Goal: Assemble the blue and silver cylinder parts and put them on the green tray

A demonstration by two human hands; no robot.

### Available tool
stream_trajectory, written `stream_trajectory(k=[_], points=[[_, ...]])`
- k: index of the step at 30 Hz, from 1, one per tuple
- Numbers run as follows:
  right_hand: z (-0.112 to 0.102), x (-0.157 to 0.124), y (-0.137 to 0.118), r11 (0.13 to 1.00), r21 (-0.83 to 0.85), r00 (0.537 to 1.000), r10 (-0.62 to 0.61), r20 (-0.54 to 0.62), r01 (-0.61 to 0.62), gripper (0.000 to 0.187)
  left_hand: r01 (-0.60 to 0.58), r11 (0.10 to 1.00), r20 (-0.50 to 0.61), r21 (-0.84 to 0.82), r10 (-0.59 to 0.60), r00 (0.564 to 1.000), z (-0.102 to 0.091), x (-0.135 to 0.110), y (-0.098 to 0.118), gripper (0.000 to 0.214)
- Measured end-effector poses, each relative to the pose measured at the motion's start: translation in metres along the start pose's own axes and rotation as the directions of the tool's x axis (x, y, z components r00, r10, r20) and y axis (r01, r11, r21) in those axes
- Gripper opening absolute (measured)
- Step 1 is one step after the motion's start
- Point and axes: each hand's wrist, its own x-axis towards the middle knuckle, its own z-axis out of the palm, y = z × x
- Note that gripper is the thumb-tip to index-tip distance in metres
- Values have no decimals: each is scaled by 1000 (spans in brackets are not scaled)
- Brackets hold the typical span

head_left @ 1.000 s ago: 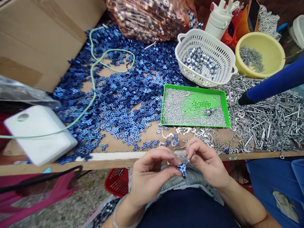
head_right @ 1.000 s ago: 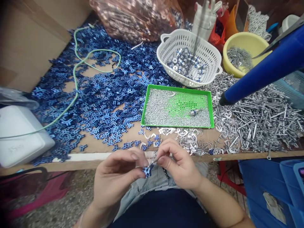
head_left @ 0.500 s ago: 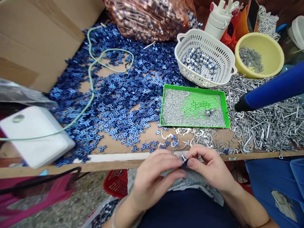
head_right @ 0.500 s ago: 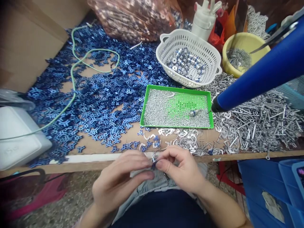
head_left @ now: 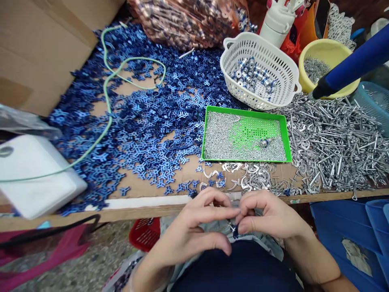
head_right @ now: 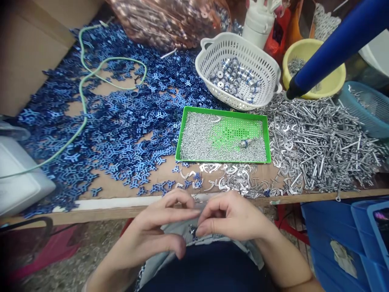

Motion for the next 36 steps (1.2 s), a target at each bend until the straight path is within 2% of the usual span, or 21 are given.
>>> stream_trajectory(k=[3,7,8,9,10,12,13,14,16,18,20,21,23,25,26,28,30,31,33,36], points=[[1,1,-2,1000,24,1000,-10,11,9,22,-17,999,-9,-30,16,1000,1,3,1,21],[1,3,0,992,126,1000,-11,13,9,25,-27,1000,-114,-10,26,993,2,5,1,10],[0,4,2,994,109,999,-11,-42,16,23,-25,1000,-153,-3,24,988,3,4,1,9],[-3,5,4,999,44,989,-19,-145,26,20,-20,1000,-191,0,19,981,3,3,0,9],[-6,6,8,997,-75,957,-46,-286,25,17,-13,1000,-225,-3,12,974,3,1,-1,8],[-12,9,16,919,-390,822,-178,-541,-57,12,-2,1000,-269,-22,-4,963,3,-2,-3,7],[-14,11,21,843,-524,762,-259,-593,-121,12,1,999,-282,-33,-10,959,3,-3,-4,7],[-16,13,27,762,-624,734,-323,-597,-173,13,2,999,-289,-43,-14,957,3,-3,-5,7],[-16,19,37,629,-740,741,-375,-557,-239,17,4,998,-297,-56,-21,955,4,-4,-5,6],[-13,24,44,552,-783,746,-383,-545,-288,20,11,997,-302,-70,-32,953,6,-4,-5,5],[-10,26,48,541,-780,727,-391,-564,-314,18,18,996,-307,-85,-43,951,7,-4,-5,4],[-9,26,48,567,-768,714,-401,-574,-299,15,23,995,-313,-95,-51,949,8,-4,-5,4],[-6,21,43,663,-724,685,-439,-581,-189,10,30,991,-321,-130,-71,945,9,-4,-6,5],[-4,11,32,756,-654,684,-472,-557,-10,6,30,981,-324,-194,-93,942,10,-2,-6,5],[-2,5,25,787,-612,700,-481,-527,80,7,28,972,-321,-233,-104,941,10,-1,-6,5],[0,-6,9,815,-531,761,-492,-423,232,15,34,951,-305,-309,-133,943,10,3,-6,11],[1,-13,-4,800,-476,804,-529,-272,365,16,64,928,-274,-367,-174,946,11,6,-5,19],[1,-15,-9,781,-458,806,-557,-200,426,15,87,917,-253,-388,-197,947,11,8,-4,22],[0,-14,-15,725,-444,771,-627,-108,527,9,117,897,-215,-426,-226,950,11,10,-3,23],[-1,-8,-14,661,-465,710,-698,-95,589,7,119,872,-169,-474,-223,960,13,11,-3,16]])
